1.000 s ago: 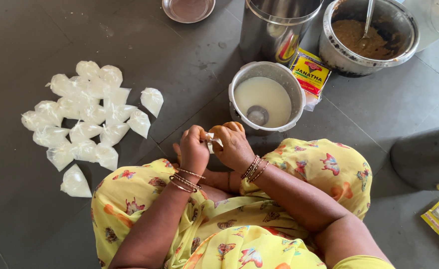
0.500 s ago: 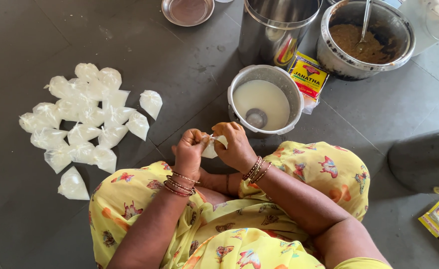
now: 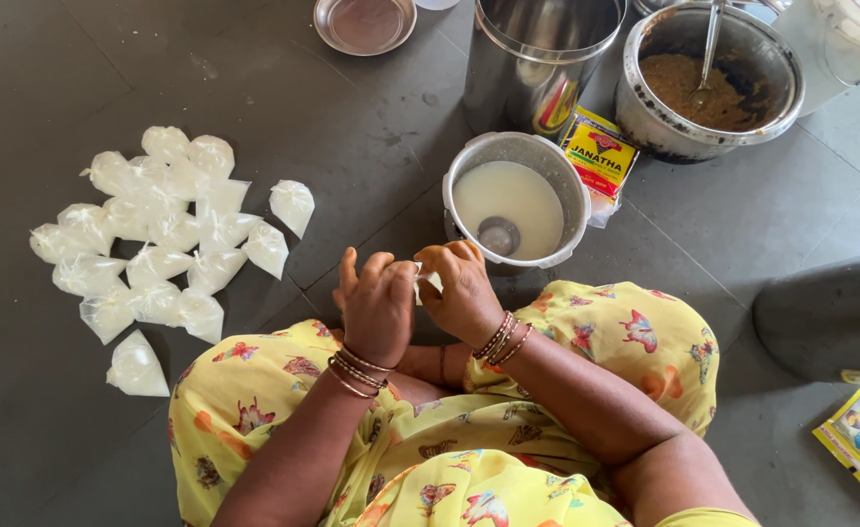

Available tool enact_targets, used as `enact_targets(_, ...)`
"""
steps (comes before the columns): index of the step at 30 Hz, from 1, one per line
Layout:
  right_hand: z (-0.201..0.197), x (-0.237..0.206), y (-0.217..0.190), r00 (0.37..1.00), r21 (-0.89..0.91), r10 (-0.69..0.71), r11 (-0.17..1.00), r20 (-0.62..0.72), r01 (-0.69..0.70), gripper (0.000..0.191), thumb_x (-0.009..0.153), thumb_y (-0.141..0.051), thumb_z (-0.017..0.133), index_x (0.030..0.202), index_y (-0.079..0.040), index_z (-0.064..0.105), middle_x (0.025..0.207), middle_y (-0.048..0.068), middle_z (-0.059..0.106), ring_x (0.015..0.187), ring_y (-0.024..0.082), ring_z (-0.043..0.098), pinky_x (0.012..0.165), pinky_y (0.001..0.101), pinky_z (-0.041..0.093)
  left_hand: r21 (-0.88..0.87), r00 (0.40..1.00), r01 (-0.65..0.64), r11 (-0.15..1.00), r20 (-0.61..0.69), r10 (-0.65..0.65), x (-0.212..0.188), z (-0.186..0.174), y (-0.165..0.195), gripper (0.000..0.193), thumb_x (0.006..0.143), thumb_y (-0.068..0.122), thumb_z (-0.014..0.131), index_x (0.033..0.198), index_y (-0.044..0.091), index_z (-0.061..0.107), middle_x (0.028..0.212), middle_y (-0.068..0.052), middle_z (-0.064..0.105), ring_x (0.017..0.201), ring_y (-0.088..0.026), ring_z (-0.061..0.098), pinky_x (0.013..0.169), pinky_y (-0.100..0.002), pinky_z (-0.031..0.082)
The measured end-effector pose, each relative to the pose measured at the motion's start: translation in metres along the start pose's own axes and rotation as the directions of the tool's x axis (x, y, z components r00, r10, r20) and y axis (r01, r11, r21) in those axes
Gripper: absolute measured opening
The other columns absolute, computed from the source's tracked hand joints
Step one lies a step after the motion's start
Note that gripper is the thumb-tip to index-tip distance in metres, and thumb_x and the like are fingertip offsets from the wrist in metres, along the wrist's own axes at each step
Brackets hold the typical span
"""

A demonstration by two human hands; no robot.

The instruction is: The person scoops a white liquid from a bucket into small plastic pouches using a ladle, then twists and ties each pouch closed. The filled pouches are placed in a pile on the floor.

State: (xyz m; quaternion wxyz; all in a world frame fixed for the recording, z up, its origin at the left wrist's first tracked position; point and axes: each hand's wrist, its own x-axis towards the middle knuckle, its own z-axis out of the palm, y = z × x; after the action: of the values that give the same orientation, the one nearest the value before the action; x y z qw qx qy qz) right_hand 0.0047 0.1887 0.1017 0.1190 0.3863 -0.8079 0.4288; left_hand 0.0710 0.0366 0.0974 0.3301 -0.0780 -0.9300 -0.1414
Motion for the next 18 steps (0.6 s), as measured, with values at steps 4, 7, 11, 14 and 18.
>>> enact_targets(4, 0.001, -0.003, -0.008, 0.999, -0.048, -0.030, 0.998, -0.042, 0.028, 0.042, 0.077, 0.000, 0.071, 0.117, -0.007, 0.059, 0.101, 0.008, 0.071, 0.105, 0.033, 0.063, 0.100, 0.0459, 0.043, 0.189, 0.981, -0.164, 0.968, -0.068, 0.180, -0.002, 0.001, -0.001, 0.019, 0.100, 0.010, 0.062, 0.120, 0.008, 0.061, 0.112, -0.004, 0.072, 0.121, -0.022, 0.060, 0.118, -0.057, 0.033)
enact_targets(7, 0.002, -0.003, -0.009, 0.999, -0.025, 0.019, 0.999, -0.033, -0.020, 0.043, 0.078, 0.000, 0.071, 0.119, -0.007, 0.060, 0.100, 0.007, 0.071, 0.105, 0.032, 0.063, 0.100, 0.0454, 0.044, 0.185, 0.977, -0.170, 0.968, -0.097, 0.190, 0.000, 0.003, -0.002, 0.018, 0.100, 0.010, 0.063, 0.118, 0.007, 0.061, 0.111, -0.004, 0.072, 0.120, -0.022, 0.060, 0.118, -0.056, 0.034)
enact_targets(11, 0.003, -0.004, -0.008, 0.999, -0.017, 0.042, 0.999, -0.033, -0.043, 0.044, 0.079, -0.001, 0.070, 0.121, -0.007, 0.060, 0.099, 0.007, 0.072, 0.105, 0.030, 0.064, 0.101, 0.0457, 0.043, -0.227, 0.976, 0.180, 0.957, -0.083, -0.203, 0.002, 0.007, 0.003, 0.016, 0.089, 0.008, 0.069, 0.104, 0.010, 0.063, 0.103, -0.009, 0.067, 0.109, -0.028, 0.059, 0.110, -0.051, 0.042)
enact_targets(14, 0.002, -0.006, -0.005, 0.998, -0.037, 0.051, 0.998, -0.042, -0.052, 0.043, 0.081, -0.002, 0.070, 0.122, -0.007, 0.059, 0.098, 0.007, 0.072, 0.105, 0.029, 0.064, 0.101, 0.0457, 0.042, -0.422, 0.943, 0.309, 0.852, 0.021, -0.331, 0.000, 0.013, 0.003, 0.015, 0.089, 0.003, 0.069, 0.096, 0.007, 0.057, 0.100, -0.006, 0.068, 0.102, -0.028, 0.061, 0.093, -0.042, 0.049)
enact_targets(18, 0.001, -0.007, -0.002, 0.999, -0.078, 0.023, 0.997, -0.048, -0.026, 0.043, 0.082, -0.003, 0.070, 0.122, -0.008, 0.059, 0.097, 0.005, 0.073, 0.106, 0.028, 0.064, 0.103, 0.0462, 0.041, -0.571, 0.897, 0.424, 0.703, 0.161, -0.411, -0.010, 0.020, -0.003, 0.020, 0.088, 0.001, 0.073, 0.094, 0.006, 0.054, 0.098, -0.004, 0.069, 0.094, -0.020, 0.062, 0.086, -0.035, 0.050)
